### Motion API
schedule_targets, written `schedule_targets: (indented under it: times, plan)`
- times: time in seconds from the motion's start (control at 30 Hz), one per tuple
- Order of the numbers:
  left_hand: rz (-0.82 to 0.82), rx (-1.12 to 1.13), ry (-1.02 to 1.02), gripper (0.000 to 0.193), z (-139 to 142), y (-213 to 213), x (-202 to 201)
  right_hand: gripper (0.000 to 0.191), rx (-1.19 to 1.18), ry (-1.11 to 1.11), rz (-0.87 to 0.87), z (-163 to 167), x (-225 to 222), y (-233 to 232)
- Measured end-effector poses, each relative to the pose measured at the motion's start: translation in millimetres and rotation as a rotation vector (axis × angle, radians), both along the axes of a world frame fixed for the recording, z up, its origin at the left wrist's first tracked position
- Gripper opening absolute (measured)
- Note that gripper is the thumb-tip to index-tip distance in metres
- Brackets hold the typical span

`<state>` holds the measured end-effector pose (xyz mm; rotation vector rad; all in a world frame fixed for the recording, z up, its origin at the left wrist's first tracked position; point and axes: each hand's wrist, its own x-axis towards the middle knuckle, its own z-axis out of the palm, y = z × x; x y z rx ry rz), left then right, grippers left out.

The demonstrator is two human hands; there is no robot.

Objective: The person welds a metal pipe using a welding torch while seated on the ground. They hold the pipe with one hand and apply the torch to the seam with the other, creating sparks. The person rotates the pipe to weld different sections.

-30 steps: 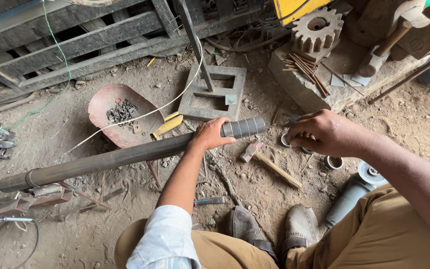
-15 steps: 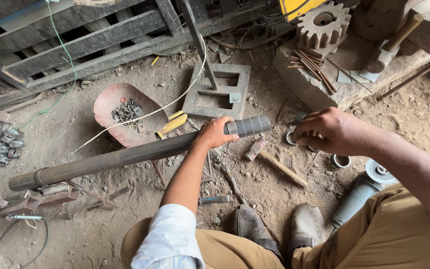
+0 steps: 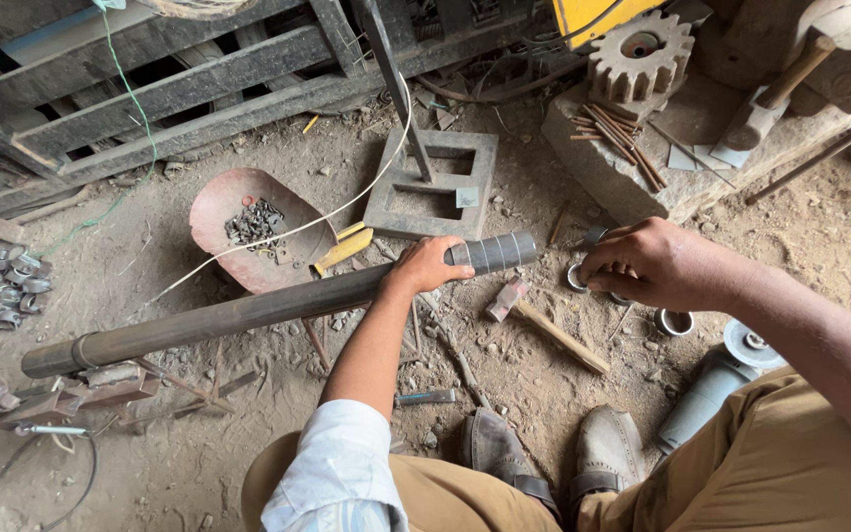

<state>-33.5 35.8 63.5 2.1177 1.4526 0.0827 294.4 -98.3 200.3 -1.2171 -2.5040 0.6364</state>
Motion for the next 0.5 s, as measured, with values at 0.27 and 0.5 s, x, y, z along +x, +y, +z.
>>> schedule_targets:
  times: [0.27,0.5]
  plan:
    - [0.002,-0.046,-0.004,0.072,1.6,2.7,0.5,0.023,0.021,0.008,0.007,-1.5,1.3,-0.2]
    - [0.039,-0.121,0.006,0.067,-2.6,7.1,2.2,0.024,0.011,-0.007,-0.008,1.8,1.2,-1.8]
